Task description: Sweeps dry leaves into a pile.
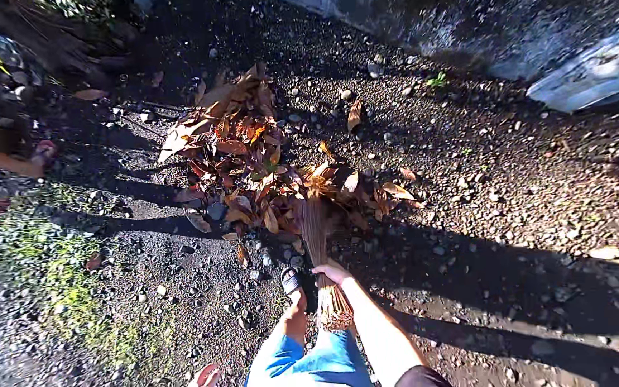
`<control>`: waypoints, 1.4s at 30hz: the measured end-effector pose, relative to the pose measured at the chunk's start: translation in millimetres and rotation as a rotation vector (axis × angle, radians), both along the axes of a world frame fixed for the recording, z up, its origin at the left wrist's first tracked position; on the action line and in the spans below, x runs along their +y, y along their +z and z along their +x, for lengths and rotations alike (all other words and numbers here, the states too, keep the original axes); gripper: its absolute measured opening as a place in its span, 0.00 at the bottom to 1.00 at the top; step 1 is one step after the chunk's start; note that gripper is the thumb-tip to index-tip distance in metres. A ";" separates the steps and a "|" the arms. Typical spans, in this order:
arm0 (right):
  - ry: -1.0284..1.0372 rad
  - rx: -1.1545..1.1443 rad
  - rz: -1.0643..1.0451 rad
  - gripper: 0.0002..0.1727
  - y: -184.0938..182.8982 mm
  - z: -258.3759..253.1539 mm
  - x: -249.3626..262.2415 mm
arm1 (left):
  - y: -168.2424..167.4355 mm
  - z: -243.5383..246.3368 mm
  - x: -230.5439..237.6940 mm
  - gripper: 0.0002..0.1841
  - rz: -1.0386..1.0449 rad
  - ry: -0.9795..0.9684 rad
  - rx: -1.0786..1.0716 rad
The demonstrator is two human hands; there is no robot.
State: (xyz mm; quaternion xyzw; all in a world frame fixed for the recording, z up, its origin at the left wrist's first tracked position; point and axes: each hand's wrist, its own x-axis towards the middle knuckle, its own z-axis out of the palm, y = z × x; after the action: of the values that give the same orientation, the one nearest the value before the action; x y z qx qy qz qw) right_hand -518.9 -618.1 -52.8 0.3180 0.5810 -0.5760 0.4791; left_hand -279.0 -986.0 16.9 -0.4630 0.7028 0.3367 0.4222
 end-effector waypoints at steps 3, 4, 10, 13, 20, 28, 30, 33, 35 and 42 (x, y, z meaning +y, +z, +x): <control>-0.073 0.015 -0.098 0.37 26.7 -5.4 -11.7 | -4.2 -23.1 -8.0 0.25 0.024 -0.078 0.015; -0.089 0.012 -0.087 0.35 39.7 -0.9 -4.1 | -5.9 -33.2 -7.1 0.25 0.031 -0.084 0.035; 0.224 -0.068 0.402 0.61 100.4 71.2 105.6 | -22.0 -88.2 18.4 0.24 0.115 -0.083 0.131; -0.005 -0.097 0.507 0.60 89.5 121.9 171.5 | -22.3 -104.2 38.7 0.24 0.132 -0.093 0.097; 0.168 -0.169 0.389 0.52 11.0 14.9 175.7 | -15.7 -113.9 76.7 0.25 0.014 -0.070 0.027; 0.251 0.065 0.314 0.50 48.4 -35.5 220.2 | -9.5 -176.0 179.3 0.25 0.076 -0.205 0.011; 0.089 0.103 0.531 0.37 57.6 -37.2 239.6 | -8.7 -196.8 198.8 0.25 0.077 -0.137 0.033; 0.376 0.093 0.515 0.55 69.4 0.7 359.4 | -3.2 -214.4 218.1 0.24 0.068 -0.102 0.017; 0.179 0.480 0.793 0.58 29.1 53.8 395.0 | -3.7 -219.6 221.6 0.24 0.063 -0.110 -0.005; 0.148 0.109 0.511 0.45 32.5 -85.1 327.1 | -4.4 -223.0 233.6 0.25 0.044 -0.168 -0.038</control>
State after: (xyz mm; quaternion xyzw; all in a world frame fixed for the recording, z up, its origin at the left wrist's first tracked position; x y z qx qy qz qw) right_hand -604.0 -291.0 -20.4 0.3539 0.7540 -0.3904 0.3922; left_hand -502.0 -752.3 12.5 -0.3991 0.7235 0.3066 0.4725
